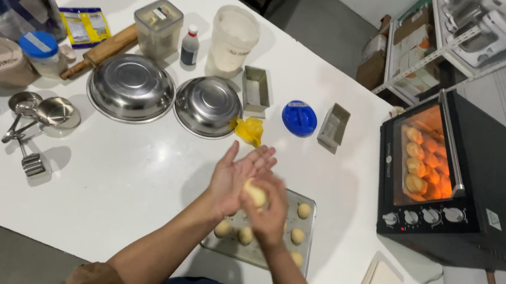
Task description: Rolling pieces of pastry dough into small balls and placing them onto a baking tray.
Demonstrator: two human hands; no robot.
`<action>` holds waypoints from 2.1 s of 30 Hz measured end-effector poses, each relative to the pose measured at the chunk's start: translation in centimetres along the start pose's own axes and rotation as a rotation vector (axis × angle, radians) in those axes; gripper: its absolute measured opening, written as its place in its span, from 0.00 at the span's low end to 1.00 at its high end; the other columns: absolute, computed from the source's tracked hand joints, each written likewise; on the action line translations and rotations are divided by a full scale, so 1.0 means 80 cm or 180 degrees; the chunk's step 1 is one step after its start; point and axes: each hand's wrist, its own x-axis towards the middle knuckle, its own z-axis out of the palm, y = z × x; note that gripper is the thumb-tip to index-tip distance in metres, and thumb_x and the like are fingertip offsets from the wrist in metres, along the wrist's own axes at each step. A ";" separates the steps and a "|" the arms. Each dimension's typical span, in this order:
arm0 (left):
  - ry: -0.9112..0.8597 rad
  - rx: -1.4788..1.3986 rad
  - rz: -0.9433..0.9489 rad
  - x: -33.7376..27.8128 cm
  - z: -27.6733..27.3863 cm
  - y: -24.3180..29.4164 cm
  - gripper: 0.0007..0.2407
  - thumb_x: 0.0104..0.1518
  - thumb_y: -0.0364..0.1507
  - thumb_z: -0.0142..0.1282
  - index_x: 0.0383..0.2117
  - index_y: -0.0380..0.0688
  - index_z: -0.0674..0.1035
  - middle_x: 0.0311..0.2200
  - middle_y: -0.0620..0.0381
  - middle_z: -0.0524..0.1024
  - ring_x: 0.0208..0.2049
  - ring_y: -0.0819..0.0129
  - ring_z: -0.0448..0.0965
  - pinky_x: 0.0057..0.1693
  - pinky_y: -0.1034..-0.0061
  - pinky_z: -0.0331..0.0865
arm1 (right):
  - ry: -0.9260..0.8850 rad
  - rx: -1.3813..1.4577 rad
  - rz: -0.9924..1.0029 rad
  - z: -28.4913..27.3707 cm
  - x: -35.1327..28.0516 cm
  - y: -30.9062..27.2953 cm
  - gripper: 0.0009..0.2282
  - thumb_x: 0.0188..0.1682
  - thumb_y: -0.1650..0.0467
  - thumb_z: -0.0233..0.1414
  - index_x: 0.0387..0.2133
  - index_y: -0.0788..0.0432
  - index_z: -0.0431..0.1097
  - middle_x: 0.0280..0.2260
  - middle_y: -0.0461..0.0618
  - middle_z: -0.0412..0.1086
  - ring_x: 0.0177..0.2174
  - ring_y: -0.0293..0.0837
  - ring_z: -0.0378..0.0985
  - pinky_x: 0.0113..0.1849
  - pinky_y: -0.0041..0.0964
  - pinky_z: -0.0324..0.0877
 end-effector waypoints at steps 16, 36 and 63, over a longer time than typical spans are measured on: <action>0.0078 0.0346 -0.0001 0.023 -0.034 -0.024 0.35 0.65 0.53 0.36 0.69 0.35 0.56 0.69 0.47 0.56 0.70 0.58 0.54 0.73 0.63 0.48 | 0.0417 0.0831 0.0964 0.015 0.031 0.014 0.17 0.41 0.76 0.62 0.44 0.61 0.68 0.45 0.50 0.70 0.41 0.43 0.70 0.47 0.38 0.68; 0.0050 0.0443 0.0064 0.027 -0.007 0.017 0.42 0.60 0.60 0.31 0.70 0.33 0.51 0.72 0.43 0.53 0.72 0.55 0.51 0.73 0.64 0.44 | -0.0309 0.0801 0.0688 0.001 0.020 -0.005 0.23 0.42 0.75 0.64 0.51 0.61 0.66 0.50 0.53 0.70 0.50 0.47 0.74 0.53 0.39 0.69; 0.1121 0.1397 0.0360 -0.029 -0.133 0.022 0.40 0.62 0.56 0.30 0.71 0.32 0.48 0.74 0.43 0.47 0.75 0.53 0.43 0.74 0.64 0.38 | -0.0606 0.0284 0.2779 -0.057 -0.111 0.331 0.21 0.37 0.72 0.66 0.46 0.57 0.72 0.43 0.47 0.75 0.42 0.40 0.77 0.45 0.34 0.75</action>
